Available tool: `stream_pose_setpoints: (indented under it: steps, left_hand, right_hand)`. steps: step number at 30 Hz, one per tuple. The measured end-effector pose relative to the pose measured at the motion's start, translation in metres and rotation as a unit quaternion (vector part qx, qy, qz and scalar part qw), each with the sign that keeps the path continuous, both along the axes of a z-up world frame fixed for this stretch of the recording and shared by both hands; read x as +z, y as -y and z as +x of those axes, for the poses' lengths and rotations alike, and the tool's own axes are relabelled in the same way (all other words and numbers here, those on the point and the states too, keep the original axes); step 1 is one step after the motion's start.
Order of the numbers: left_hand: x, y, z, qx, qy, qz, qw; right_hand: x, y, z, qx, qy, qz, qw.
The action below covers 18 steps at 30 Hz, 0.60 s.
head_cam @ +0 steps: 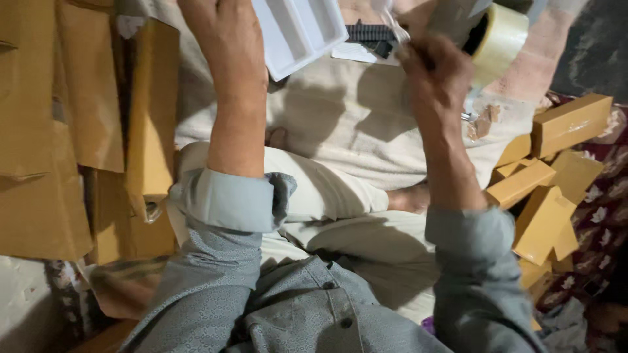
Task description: The person unpacks a smartwatch from its retail box, places it into a plain cardboard box, and seals the box with tape. The person repeats this process for a second watch.
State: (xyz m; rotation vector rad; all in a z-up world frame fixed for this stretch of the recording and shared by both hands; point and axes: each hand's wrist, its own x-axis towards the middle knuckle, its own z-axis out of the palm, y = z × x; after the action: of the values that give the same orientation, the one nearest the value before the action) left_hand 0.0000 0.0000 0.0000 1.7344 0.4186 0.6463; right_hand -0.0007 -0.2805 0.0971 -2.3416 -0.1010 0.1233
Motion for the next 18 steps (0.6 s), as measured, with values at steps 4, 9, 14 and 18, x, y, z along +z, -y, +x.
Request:
stream_pose_setpoints:
  steps: [4,9,14,18]
  left_hand:
    - [0.009,0.038,0.007,-0.047,-0.085,-0.114,0.989]
    - [0.023,0.083,-0.004,-0.133,-0.056,-0.169,0.975]
    - [0.035,0.122,-0.019,-0.184,-0.046,-0.204,0.960]
    - [0.033,0.149,-0.040,-0.214,-0.033,-0.236,0.947]
  right_hand:
    - [0.042,0.011,-0.058,-0.121,-0.126,0.344,0.922]
    - [0.045,0.009,-0.072,-0.164,-0.178,0.505,0.828]
    - [0.037,0.002,-0.071,-0.197,-0.178,0.484,0.834]
    - [0.027,-0.005,-0.074,-0.237,-0.205,0.446,0.838]
